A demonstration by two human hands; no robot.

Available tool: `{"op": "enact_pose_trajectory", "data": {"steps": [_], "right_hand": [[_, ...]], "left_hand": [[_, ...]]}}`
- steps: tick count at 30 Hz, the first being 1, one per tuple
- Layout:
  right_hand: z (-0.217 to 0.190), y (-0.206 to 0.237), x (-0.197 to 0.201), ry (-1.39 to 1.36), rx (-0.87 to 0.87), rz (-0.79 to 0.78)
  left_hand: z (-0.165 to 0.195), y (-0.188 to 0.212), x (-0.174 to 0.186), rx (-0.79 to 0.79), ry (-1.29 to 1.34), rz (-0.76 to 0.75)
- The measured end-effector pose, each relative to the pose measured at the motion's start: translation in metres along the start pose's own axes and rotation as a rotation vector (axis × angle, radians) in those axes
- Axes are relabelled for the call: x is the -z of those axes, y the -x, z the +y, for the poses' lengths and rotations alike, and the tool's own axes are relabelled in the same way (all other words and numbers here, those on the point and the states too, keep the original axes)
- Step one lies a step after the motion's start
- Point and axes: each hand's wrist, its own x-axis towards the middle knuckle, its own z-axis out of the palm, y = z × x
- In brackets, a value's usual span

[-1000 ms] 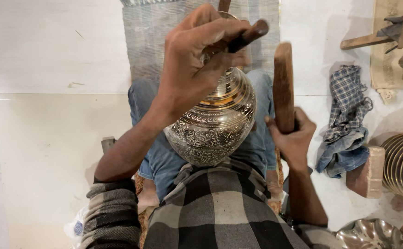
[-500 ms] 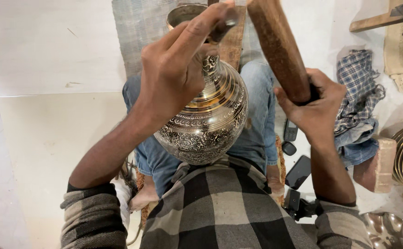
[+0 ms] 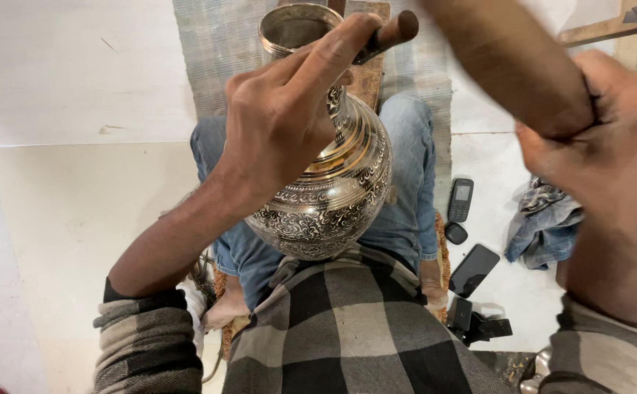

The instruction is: The person sits on the floor with an engraved brass vase on their lap, holds a punch against the vase's neck and rim, and repeatedly strikes the punch with a wooden mallet to shape the metal. They rotate the vase between strikes and reposition the punch around the rim.

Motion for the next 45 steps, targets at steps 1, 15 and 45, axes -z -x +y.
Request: {"op": "enact_pose_trajectory", "data": {"steps": [1, 15, 45], "right_hand": [[-0.007, -0.002, 0.008, 0.078, -0.035, -0.047], [-0.016, -0.022, 0.011, 0.254, -0.173, -0.043], [-0.041, 0.076, -0.118, -0.458, -0.429, 0.02]], "left_hand": [[0.0, 0.0, 0.001, 0.002, 0.01, 0.001], [0.003, -0.001, -0.003, 0.004, 0.043, 0.071], [-0.061, 0.035, -0.004, -0.01, 0.755, 0.3]]}}
